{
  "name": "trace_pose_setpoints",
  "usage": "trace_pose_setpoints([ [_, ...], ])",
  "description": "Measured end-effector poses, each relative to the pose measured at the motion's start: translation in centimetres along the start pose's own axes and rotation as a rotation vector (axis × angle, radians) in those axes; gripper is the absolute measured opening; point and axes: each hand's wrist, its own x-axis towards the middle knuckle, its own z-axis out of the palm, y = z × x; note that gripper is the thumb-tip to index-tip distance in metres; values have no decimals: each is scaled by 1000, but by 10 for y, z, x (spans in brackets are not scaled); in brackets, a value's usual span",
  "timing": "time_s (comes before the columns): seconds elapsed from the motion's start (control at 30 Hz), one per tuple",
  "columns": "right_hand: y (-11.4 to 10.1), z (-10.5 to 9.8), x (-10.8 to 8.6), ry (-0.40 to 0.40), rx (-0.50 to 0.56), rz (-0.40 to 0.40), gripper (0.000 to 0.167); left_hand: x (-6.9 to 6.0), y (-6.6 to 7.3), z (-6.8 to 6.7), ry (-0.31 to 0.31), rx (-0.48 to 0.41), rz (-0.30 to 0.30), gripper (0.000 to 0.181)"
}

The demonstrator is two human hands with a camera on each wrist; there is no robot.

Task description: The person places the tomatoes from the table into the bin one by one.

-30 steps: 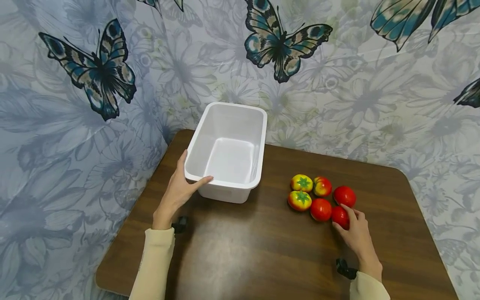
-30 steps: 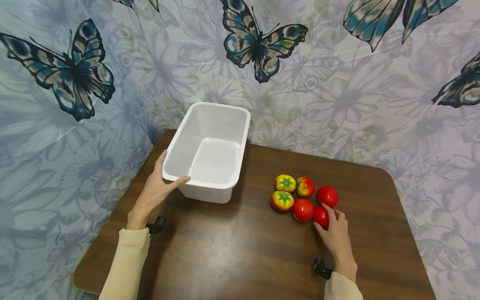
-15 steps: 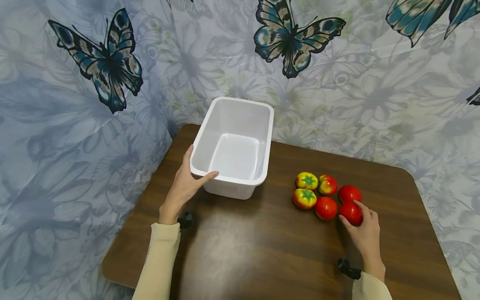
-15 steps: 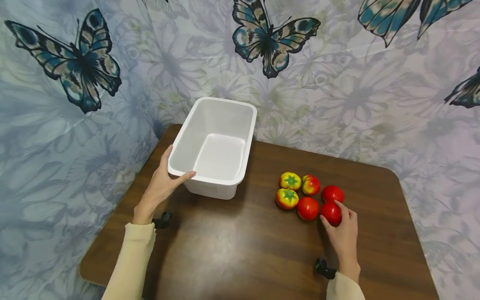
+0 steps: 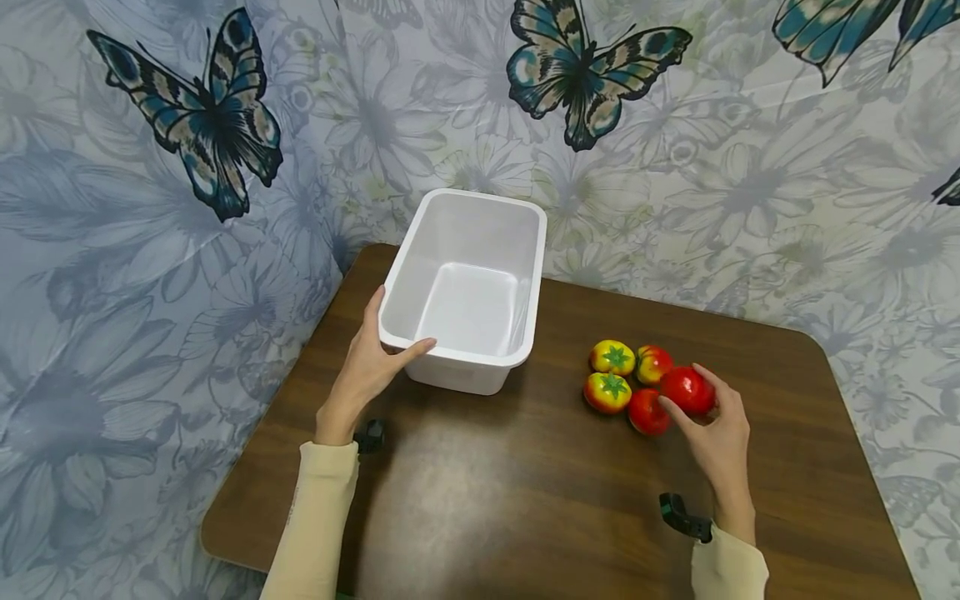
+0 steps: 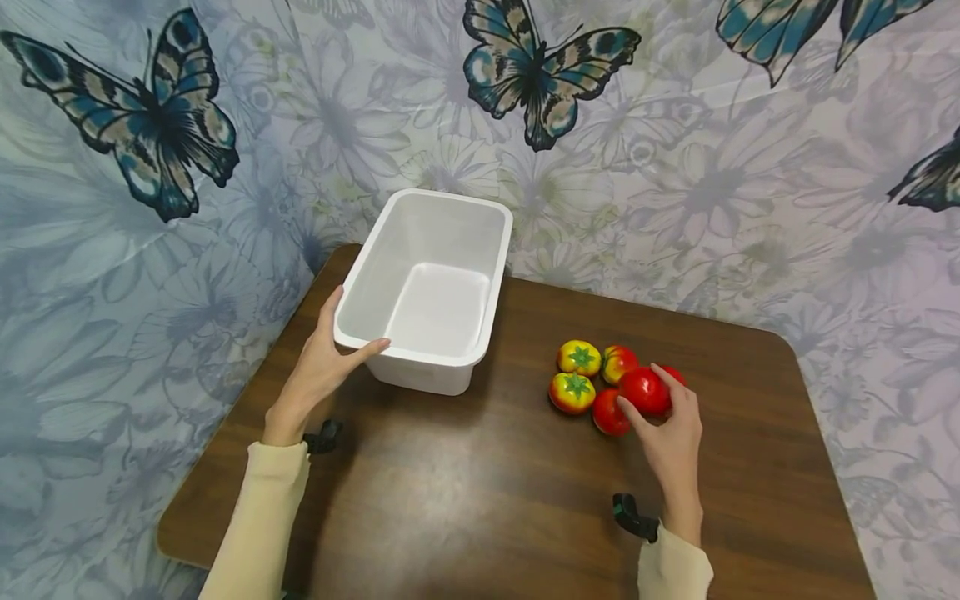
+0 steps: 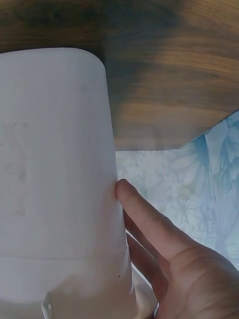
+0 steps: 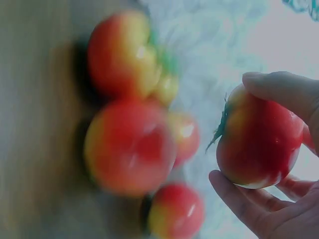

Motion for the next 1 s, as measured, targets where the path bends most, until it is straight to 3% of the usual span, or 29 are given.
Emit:
trace_pose_setpoints([
  [0.13,-32,13,7,-63,96,-38,68,0,-1,-2,7,19,-8,119],
  [0.33,-83,39,24,-193,240,-162,69,0,-2,-4,12,34,-7,119],
  [0.63,-164,78,56,-321,373,-311,67,0,-2,-3,3,18,-8,119],
  [0.83,-197,96,79,-388,373,-374,67,1,1,0,-6,43,-15,119],
  [1.0,-213,112,95,-451,349,-405,67,0,1,1,7,34,-14,118],
])
